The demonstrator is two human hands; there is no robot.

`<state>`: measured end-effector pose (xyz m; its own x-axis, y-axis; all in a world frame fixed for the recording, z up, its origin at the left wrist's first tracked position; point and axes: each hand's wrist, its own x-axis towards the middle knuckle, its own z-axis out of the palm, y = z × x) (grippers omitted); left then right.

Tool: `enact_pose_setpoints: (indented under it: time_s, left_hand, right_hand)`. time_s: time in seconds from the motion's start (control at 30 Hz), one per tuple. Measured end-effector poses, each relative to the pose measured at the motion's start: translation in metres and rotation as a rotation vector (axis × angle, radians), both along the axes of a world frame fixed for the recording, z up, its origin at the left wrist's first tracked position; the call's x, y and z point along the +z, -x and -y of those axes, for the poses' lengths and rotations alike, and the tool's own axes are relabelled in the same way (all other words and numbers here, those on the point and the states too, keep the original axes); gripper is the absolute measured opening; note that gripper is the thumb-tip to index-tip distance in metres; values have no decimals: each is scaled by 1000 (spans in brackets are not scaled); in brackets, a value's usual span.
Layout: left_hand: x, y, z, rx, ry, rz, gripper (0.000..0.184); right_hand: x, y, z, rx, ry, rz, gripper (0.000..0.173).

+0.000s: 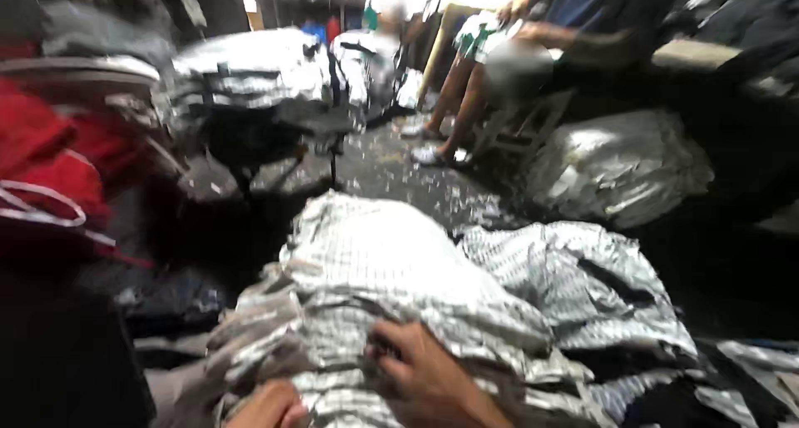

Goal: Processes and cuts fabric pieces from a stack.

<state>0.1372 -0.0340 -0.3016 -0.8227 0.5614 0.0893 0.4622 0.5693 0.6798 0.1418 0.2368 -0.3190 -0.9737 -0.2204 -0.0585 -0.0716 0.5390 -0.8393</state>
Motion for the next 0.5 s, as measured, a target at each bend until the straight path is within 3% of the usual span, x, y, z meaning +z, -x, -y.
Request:
enact_pose_setpoints:
  time_s: [0.2,0.33,0.43,0.5]
  left_hand:
    - [16,-7,1,103,-58,129,30]
    - [9,-10,-11,58,89,27,47]
    - [-4,-8,-23,36,173,-201,28]
    - [-3,-6,-20,46,157,-202,26]
  right_hand:
    - [-2,2,-1,-11,0,58,20]
    - [-8,2,-3,-16,-5,32,18]
    - [-10,3,-4,-12,9,-8,16]
    - [-10,3,-5,-14,17,-10,15]
